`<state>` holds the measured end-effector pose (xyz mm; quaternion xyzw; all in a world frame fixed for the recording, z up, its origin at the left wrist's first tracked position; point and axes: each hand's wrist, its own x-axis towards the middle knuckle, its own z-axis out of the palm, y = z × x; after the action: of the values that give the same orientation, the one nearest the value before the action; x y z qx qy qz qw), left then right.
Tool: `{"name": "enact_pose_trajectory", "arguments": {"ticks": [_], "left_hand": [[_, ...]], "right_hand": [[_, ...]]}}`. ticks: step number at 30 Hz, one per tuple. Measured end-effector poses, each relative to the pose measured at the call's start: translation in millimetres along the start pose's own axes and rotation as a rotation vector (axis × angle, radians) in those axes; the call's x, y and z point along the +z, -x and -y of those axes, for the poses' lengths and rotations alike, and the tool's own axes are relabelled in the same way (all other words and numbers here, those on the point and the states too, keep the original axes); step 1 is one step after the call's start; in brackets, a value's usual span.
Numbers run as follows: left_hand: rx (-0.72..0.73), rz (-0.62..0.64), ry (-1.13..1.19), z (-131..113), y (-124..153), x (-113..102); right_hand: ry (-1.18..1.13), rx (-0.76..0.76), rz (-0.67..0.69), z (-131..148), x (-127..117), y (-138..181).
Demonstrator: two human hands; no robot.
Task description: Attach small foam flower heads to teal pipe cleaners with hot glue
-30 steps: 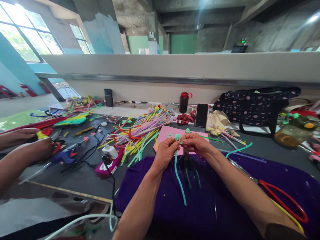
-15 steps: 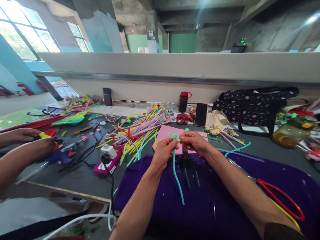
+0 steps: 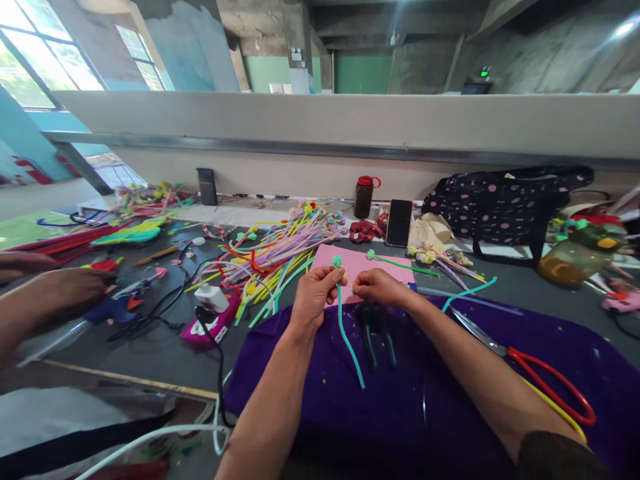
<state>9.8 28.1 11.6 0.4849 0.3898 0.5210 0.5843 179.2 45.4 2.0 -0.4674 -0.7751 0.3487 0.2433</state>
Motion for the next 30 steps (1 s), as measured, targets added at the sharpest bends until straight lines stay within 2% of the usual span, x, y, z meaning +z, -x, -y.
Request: {"name": "enact_pose_trajectory", "arguments": {"ticks": [6, 13, 17, 20, 24, 27, 30], "left_hand": [[0.006, 0.022, -0.008, -0.6, 2.1, 0.8], [-0.008, 0.04, -0.023, -2.6, 3.2, 2.5], [-0.039, 0.067, -0.023, -1.4, 2.7, 3.0], [-0.048, 0.093, -0.024, -1.1, 2.9, 3.6], [-0.044, 0.117, -0.009, -2.7, 3.6, 3.9], [-0.039, 0.14, 0.001, -3.8, 4.3, 4.2], [-0.037, 0.14, -0.007, -4.2, 5.0, 5.1]], "right_hand": [[0.198, -0.053, -0.054, -3.8, 5.3, -2.3], [0.302, -0.058, -0.154, 0.5, 0.9, -3.1], [0.324, -0.029, -0.251, 11.6, -18.3, 9.2], [0.374, 0.005, -0.319, 14.8, -40.7, 32.9], [0.54, 0.165, -0.279, -0.8, -60.2, 75.2], [0.718, 0.388, -0.241, -22.8, -62.0, 100.9], [0.828, 0.491, -0.278, -41.2, -60.7, 113.4]]}}
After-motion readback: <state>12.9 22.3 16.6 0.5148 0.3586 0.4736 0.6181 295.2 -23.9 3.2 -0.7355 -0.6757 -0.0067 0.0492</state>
